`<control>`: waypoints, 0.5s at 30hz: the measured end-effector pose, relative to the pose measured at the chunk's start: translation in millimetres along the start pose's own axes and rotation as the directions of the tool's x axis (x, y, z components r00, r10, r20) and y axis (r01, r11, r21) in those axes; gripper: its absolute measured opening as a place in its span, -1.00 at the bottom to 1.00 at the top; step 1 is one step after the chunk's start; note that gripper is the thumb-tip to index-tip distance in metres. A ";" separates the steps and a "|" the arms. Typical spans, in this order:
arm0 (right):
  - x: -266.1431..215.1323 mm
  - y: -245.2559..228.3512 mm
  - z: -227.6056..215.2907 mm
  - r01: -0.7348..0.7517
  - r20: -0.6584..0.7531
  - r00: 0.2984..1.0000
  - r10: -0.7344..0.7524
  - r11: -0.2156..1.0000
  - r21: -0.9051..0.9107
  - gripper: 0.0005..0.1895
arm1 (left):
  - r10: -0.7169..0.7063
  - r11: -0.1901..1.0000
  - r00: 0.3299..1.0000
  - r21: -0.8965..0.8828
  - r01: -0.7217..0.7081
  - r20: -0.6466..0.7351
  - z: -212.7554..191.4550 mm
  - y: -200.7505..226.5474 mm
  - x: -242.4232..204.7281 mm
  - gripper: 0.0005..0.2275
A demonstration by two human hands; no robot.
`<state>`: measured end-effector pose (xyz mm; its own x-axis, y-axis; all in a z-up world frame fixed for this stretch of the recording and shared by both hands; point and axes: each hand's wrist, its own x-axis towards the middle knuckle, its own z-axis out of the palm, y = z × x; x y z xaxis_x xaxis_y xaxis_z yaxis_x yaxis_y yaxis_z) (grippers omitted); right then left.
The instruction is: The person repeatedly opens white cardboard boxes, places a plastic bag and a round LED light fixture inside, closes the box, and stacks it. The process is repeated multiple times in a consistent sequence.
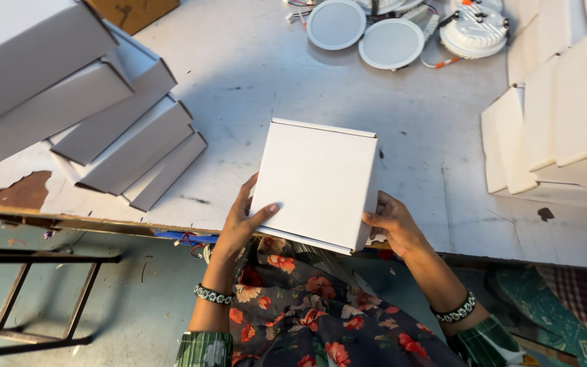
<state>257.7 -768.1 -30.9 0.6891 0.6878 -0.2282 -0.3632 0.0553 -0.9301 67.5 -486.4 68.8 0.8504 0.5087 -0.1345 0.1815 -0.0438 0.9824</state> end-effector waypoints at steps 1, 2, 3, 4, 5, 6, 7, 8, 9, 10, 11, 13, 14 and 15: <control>1.0 -1.0 0.4 0.010 0.007 1.000 -0.010 1.000 0.013 -0.25 | 0.030 0.999 1.000 0.013 -0.030 0.011 -0.8 1.4 1.5 -0.18; 1.3 -2.6 1.1 0.018 0.017 1.000 -0.018 1.000 0.025 -0.25 | 0.057 0.998 0.998 0.024 -0.058 0.019 -1.4 1.2 1.2 -0.19; 0.7 -4.2 2.3 0.026 0.027 0.999 -0.027 0.999 0.038 -0.24 | 0.046 0.998 0.999 0.037 -0.046 0.004 -1.6 -0.3 0.4 -0.20; 0.1 -5.3 5.1 0.025 0.017 1.000 -0.025 0.999 0.043 -0.24 | 0.036 0.998 0.999 0.050 -0.036 -0.012 -3.3 -2.1 1.6 -0.20; -1.2 -6.9 8.2 0.024 0.006 1.000 -0.024 0.999 0.048 -0.24 | 0.027 0.998 0.999 0.063 -0.025 -0.029 -4.4 -4.7 1.7 -0.21; -2.3 -8.9 10.5 0.024 -0.007 1.000 -0.023 0.998 0.052 -0.24 | 0.042 0.997 0.998 0.072 -0.039 -0.039 -4.8 -7.4 3.3 -0.21; -3.8 -10.5 13.4 0.054 -0.002 0.999 -0.054 0.996 0.066 -0.26 | 0.057 0.995 0.997 0.080 -0.053 -0.049 -4.9 -9.7 5.5 -0.22; -4.7 -12.1 16.2 0.087 0.000 0.996 -0.088 0.993 0.080 -0.27 | 0.073 0.994 0.996 0.089 -0.068 -0.056 -4.7 -10.6 8.1 -0.23; -5.2 -12.5 19.7 0.120 0.002 0.993 -0.121 0.988 0.094 -0.29 | 0.101 0.992 0.992 0.081 -0.095 -0.080 -4.5 -9.7 12.2 -0.25; -6.7 -11.2 23.9 0.090 0.042 0.994 -0.097 0.986 0.140 -0.29 | 0.127 0.990 0.987 0.074 -0.120 -0.103 -3.3 -7.7 12.4 -0.27; -7.7 -8.6 28.8 0.057 0.083 0.994 -0.073 0.981 0.183 -0.29 | 0.152 0.987 0.980 0.067 -0.144 -0.126 -1.8 -3.6 13.1 -0.29; -11.2 -2.2 37.5 0.015 0.081 0.996 -0.031 0.980 0.197 -0.34 | 0.171 0.910 0.963 0.407 -0.074 -0.207 5.1 8.1 5.0 -0.26; -12.6 1.9 43.6 0.005 0.039 0.999 -0.012 0.985 0.172 -0.39 | 0.190 0.829 0.950 0.559 -0.020 -0.247 10.9 15.9 0.3 -0.24; -14.9 3.7 47.3 -0.007 -0.004 1.000 0.007 0.989 0.146 -0.43 | 0.301 0.780 0.940 0.609 -0.147 -0.159 19.7 22.9 -9.2 -0.22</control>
<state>216.5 -743.9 -17.3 0.6887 0.6854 -0.2363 -0.4559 0.1560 -0.8763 73.7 -509.0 90.0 0.7758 0.6017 0.1902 0.3171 -0.6324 0.7068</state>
